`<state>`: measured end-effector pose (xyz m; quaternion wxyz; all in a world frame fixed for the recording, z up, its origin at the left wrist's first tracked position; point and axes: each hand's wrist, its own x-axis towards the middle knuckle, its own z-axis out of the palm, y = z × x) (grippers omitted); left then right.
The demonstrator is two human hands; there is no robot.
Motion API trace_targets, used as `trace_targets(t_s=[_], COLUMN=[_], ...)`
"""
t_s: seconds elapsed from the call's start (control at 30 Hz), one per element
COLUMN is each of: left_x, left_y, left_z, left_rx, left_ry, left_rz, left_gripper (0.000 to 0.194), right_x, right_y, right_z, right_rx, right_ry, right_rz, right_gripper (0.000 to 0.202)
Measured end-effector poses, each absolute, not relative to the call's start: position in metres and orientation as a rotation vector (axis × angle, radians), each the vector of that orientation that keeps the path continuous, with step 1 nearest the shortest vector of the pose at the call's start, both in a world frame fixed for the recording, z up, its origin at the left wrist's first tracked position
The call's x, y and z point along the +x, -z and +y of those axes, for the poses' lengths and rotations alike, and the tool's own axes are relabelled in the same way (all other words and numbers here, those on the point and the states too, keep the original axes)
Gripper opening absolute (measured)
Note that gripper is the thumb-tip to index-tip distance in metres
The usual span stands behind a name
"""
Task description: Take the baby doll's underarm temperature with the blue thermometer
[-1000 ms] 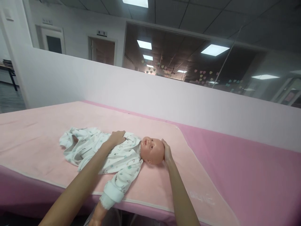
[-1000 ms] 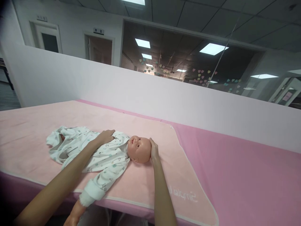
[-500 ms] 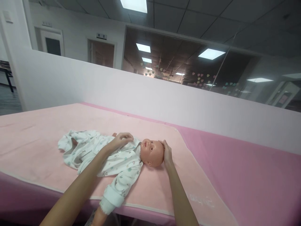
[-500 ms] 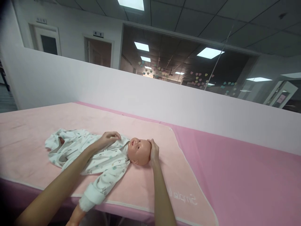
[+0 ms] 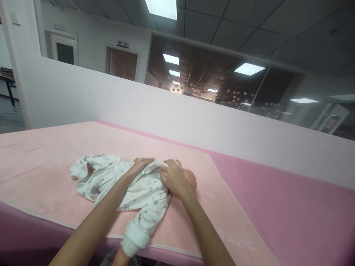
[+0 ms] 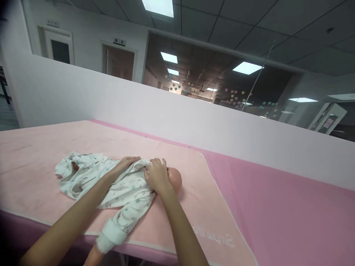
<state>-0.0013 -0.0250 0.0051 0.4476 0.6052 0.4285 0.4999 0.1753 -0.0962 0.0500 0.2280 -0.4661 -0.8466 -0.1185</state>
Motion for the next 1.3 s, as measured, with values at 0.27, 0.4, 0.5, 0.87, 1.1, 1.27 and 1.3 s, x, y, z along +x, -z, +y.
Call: trace_targets(t_s=[0.27, 0.4, 0.5, 0.87, 1.1, 1.27, 1.3], left_x=[0.001, 0.003, 0.004, 0.000, -0.002, -0.003, -0.003], left_y=[-0.001, -0.003, -0.008, -0.014, -0.013, -0.012, -0.010], left_z=[-0.021, -0.021, -0.029, -0.035, -0.035, -0.036, -0.034], left_rx=[1.421, 1.587, 1.691, 1.882, 1.962, 1.851, 1.784], left_ry=[-1.194, -1.198, -1.158, -0.742, -0.714, -0.765, -0.836], left_rz=[0.879, 0.943, 0.882, 0.663, 0.618, 0.642, 0.653], left_gripper=[0.045, 0.039, 0.033, 0.031, 0.034, 0.033, 0.034], right_x=[0.138, 0.161, 0.190, 0.207, 0.201, 0.201, 0.200], right_y=[-0.049, -0.053, -0.065, -0.058, -0.051, -0.048, -0.048], right_z=[-0.073, -0.096, -0.109, -0.094, -0.100, -0.101, -0.102], right_rx=[-1.410, -1.452, -1.435, -1.165, -1.137, -1.182, -1.205], right_ry=[0.274, 0.372, 0.398, -0.158, -0.037, -0.086, -0.067], right_rz=[-2.324, -2.284, -2.225, -1.624, -1.506, -1.440, -1.469], right_gripper=[0.015, 0.016, 0.018, 0.034, 0.031, 0.031, 0.031])
